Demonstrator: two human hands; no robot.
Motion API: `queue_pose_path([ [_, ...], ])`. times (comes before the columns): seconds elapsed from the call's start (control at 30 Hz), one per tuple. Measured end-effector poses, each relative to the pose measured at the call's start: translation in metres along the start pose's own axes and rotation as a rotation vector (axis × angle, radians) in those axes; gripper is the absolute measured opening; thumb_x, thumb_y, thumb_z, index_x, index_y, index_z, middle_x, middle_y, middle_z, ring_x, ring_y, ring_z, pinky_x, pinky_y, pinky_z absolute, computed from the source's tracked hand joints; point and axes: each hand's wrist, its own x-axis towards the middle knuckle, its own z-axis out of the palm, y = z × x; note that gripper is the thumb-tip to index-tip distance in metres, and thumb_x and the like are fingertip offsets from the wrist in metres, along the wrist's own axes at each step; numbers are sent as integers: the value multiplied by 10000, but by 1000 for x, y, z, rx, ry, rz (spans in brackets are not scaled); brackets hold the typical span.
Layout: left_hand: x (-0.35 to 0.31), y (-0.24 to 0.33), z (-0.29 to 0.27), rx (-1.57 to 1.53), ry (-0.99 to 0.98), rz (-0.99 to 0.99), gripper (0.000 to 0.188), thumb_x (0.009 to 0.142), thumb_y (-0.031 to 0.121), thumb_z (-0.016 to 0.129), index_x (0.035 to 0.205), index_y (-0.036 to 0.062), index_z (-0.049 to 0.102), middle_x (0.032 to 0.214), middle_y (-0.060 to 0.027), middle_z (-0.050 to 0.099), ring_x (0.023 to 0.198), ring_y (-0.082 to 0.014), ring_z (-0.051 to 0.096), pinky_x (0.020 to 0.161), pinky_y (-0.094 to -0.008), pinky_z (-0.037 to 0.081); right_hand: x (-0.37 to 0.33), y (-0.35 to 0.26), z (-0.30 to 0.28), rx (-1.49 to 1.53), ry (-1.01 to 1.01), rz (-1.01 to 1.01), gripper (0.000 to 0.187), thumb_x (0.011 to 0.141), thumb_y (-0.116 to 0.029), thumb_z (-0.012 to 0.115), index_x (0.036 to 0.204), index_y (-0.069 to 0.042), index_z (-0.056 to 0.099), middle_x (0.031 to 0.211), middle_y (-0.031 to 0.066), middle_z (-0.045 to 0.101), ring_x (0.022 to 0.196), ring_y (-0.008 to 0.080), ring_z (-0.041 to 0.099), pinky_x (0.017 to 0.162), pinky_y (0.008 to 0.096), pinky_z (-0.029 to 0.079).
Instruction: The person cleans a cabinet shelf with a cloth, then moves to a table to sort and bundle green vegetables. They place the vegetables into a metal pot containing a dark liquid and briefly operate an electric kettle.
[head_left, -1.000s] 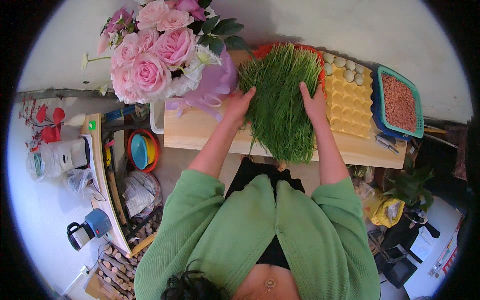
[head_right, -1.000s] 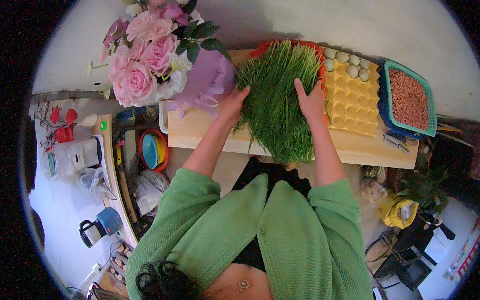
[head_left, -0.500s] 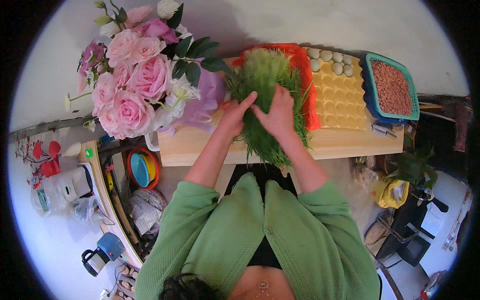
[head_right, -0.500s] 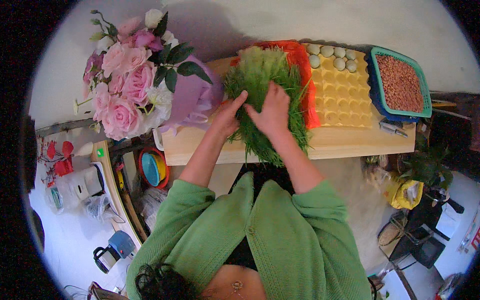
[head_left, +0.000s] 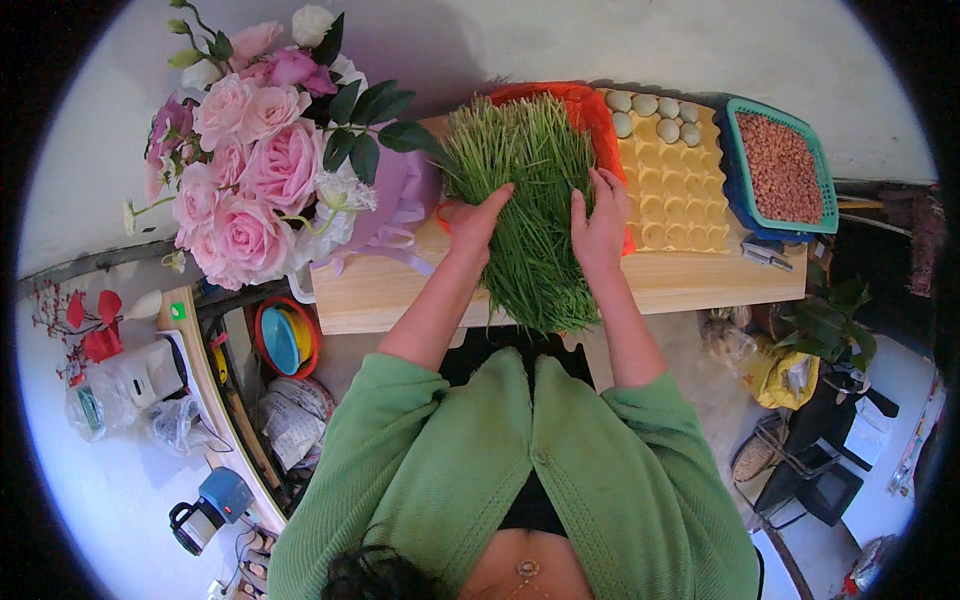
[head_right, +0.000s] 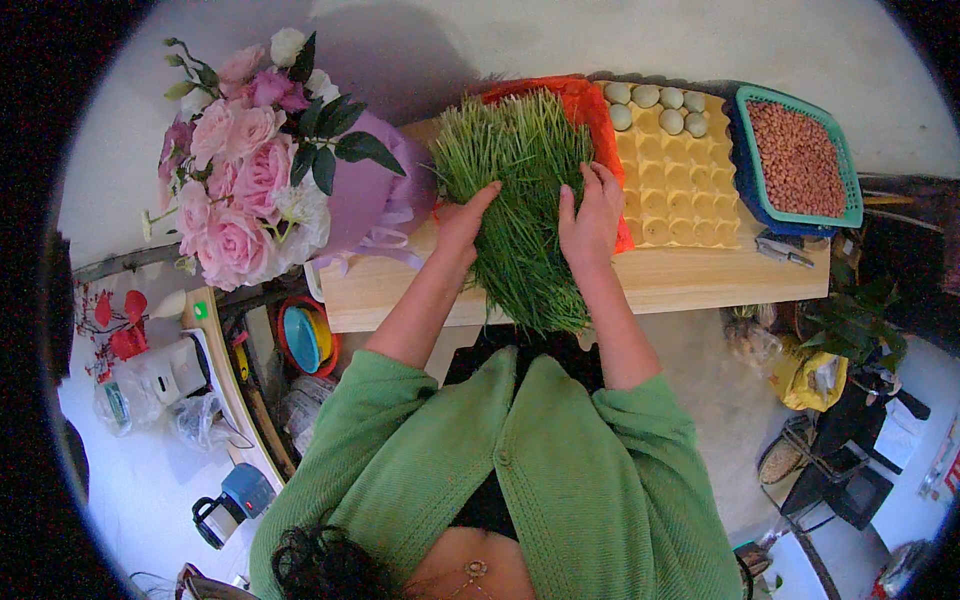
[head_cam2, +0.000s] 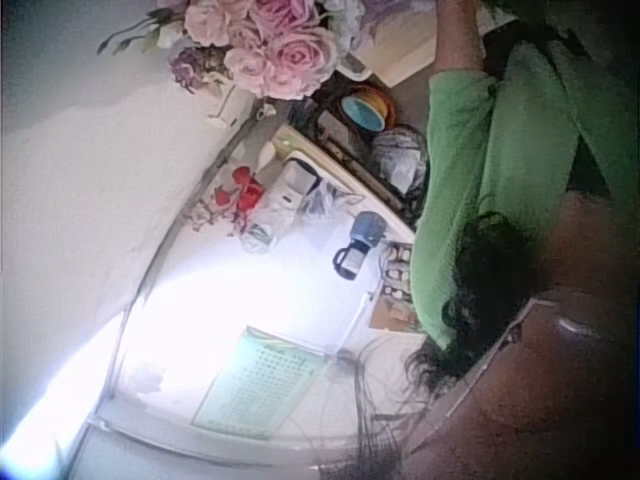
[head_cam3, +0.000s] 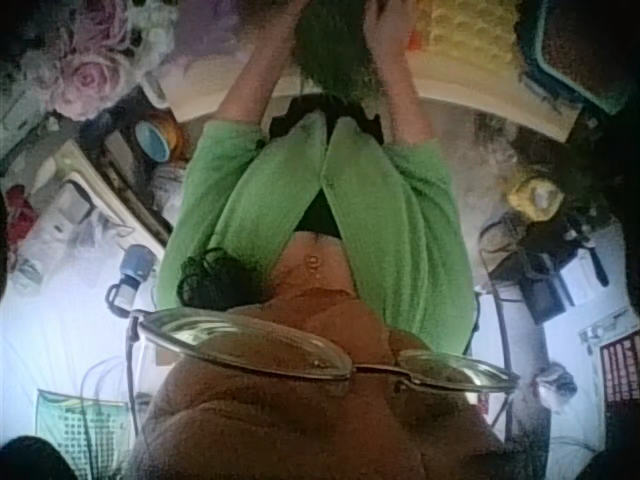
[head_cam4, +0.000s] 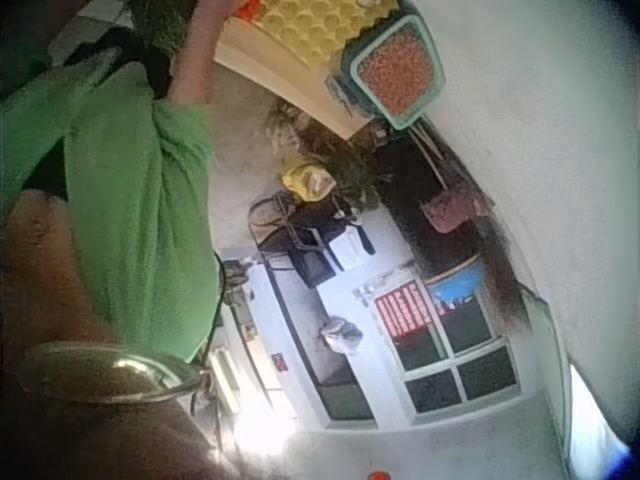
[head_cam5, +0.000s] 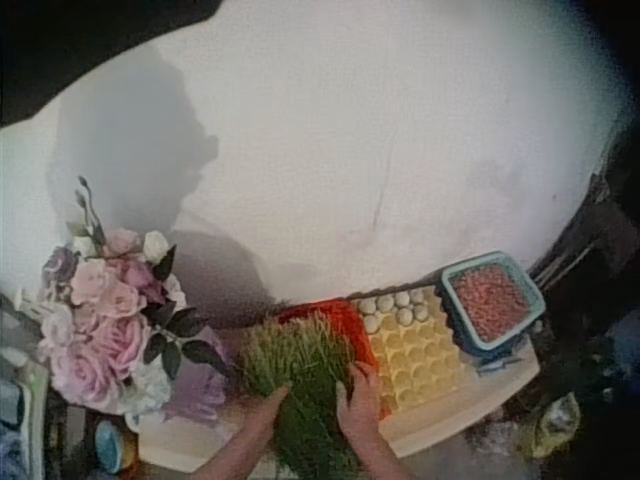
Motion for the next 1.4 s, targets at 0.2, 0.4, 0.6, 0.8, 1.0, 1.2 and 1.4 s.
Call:
queue_pose_path([
  [0.2, -19, 16, 3, 8, 13, 63, 591, 772, 144, 813, 1268, 0, 526, 1175, -112, 635, 1003, -221, 643, 839, -363, 546, 10, 15, 39, 100, -118, 219, 694, 1000, -369, 462, 1396, 177, 300, 1387, 382, 390, 1285, 474, 413, 1085, 467, 335],
  [0.4, -16, 14, -20, -175, -123, -70, 587, 789, 166, 808, 1287, 31, 529, 1221, -83, 617, 1068, -224, 622, 878, -374, 542, 20, -17, 44, 152, -184, 409, 767, 948, -523, 498, 1341, 132, 430, 1154, 328, 612, 1099, 442, 589, 961, 462, 453],
  [0.6, -32, 47, -30, -245, -216, -167, 600, 835, 127, 762, 1339, 33, 451, 1240, -112, 591, 1071, -244, 623, 876, -387, 552, 28, -26, 33, 446, -513, 389, 880, 874, -639, 559, 1367, 83, 462, 1353, 332, 485, 1282, 406, 475, 1092, 408, 347],
  [0.8, -47, 56, -30, -237, -175, -23, 540, 882, 145, 717, 1343, 37, 459, 1231, -112, 603, 1066, -244, 627, 893, -402, 554, 11, -32, 52, 354, -416, 238, 913, 813, -599, 669, 1402, 53, 419, 1451, 314, 370, 1367, 397, 365, 1117, 449, 312],
  [1.0, -36, 56, -45, -362, -305, -306, 518, 892, 178, 714, 1327, 27, 478, 1197, -113, 623, 1033, -238, 646, 878, -390, 562, 7, -40, 37, 730, -543, 465, 880, 812, -476, 743, 1433, 20, 367, 1373, 216, 507, 1257, 303, 505, 1069, 392, 387],
  [1.2, -44, 52, -25, -363, -361, -277, 596, 859, 217, 754, 1337, 18, 458, 1213, -118, 611, 1042, -223, 639, 862, -375, 558, 11, -27, 18, 793, -624, 642, 758, 844, -427, 737, 1393, -7, 427, 1282, 131, 586, 1136, 210, 574, 960, 357, 462],
  [1.4, -84, 61, 15, 4, -202, 95, 801, 760, 294, 833, 1360, -10, 398, 1266, -121, 579, 1093, -224, 608, 935, -342, 498, -1, 10, 5, 1019, -582, 767, 569, 936, -410, 617, 1355, -46, 494, 1268, 108, 598, 1111, 229, 589, 947, 369, 476],
])
